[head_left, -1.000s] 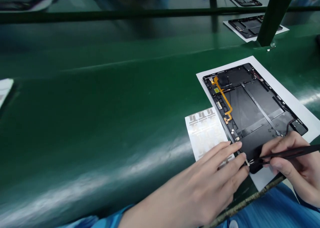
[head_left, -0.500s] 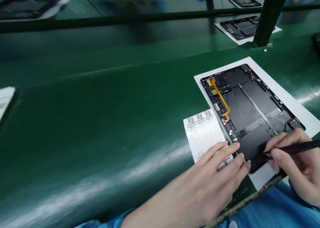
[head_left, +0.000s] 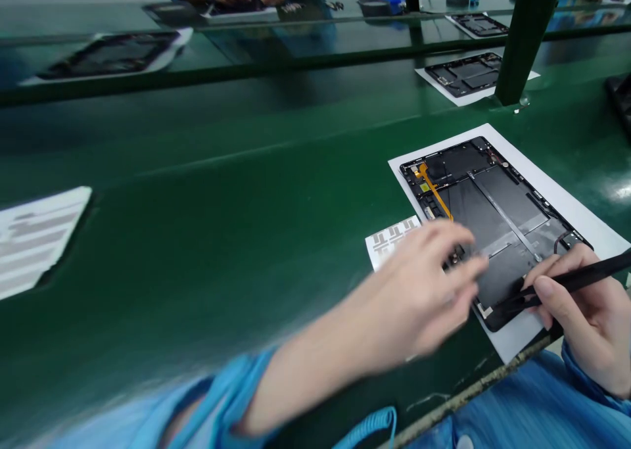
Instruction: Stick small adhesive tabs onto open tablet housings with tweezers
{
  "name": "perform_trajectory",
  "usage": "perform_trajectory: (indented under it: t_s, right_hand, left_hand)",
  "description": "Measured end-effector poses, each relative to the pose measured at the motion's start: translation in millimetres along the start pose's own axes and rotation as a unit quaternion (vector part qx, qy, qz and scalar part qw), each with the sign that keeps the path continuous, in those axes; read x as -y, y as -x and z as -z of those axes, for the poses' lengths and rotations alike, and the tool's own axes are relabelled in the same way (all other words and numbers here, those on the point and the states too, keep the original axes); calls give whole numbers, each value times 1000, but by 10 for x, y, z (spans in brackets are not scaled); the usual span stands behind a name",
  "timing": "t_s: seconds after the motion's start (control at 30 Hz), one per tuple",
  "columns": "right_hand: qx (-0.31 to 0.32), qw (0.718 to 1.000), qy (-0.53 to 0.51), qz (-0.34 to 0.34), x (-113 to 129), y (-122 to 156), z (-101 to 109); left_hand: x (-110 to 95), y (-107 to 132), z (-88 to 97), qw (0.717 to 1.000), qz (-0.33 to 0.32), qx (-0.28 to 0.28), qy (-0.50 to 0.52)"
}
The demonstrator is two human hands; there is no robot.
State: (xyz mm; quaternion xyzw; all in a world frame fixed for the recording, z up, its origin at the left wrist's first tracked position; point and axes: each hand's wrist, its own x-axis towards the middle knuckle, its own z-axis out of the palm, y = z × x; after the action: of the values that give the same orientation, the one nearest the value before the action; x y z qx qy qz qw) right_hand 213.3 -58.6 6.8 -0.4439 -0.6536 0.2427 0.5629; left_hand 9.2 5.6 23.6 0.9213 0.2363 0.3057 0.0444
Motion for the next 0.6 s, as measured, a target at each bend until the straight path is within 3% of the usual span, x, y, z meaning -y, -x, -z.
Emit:
perform_trajectory:
  t_s: [0.1, 0.2, 0.3, 0.4, 0.6]
  right_hand:
    - [-7, 999, 27, 22, -25, -4, -14]
    - [-12, 998, 55, 24, -53, 10, -24]
    - [-4, 998, 55, 12, -83, 38, -56]
    - [-7, 999, 26, -19, -110, 70, -112]
    - [-40, 998, -32, -35, -161, 111, -186]
  left_hand:
    - [503, -324, 101, 978, 201, 6, -49]
    - [1001, -541, 171, 955, 291, 16, -53]
    - [1298, -609, 226, 943, 330, 45, -13]
    - [1378, -589, 257, 944, 326, 37, 40]
    - [1230, -614, 293, 929, 307, -43, 202]
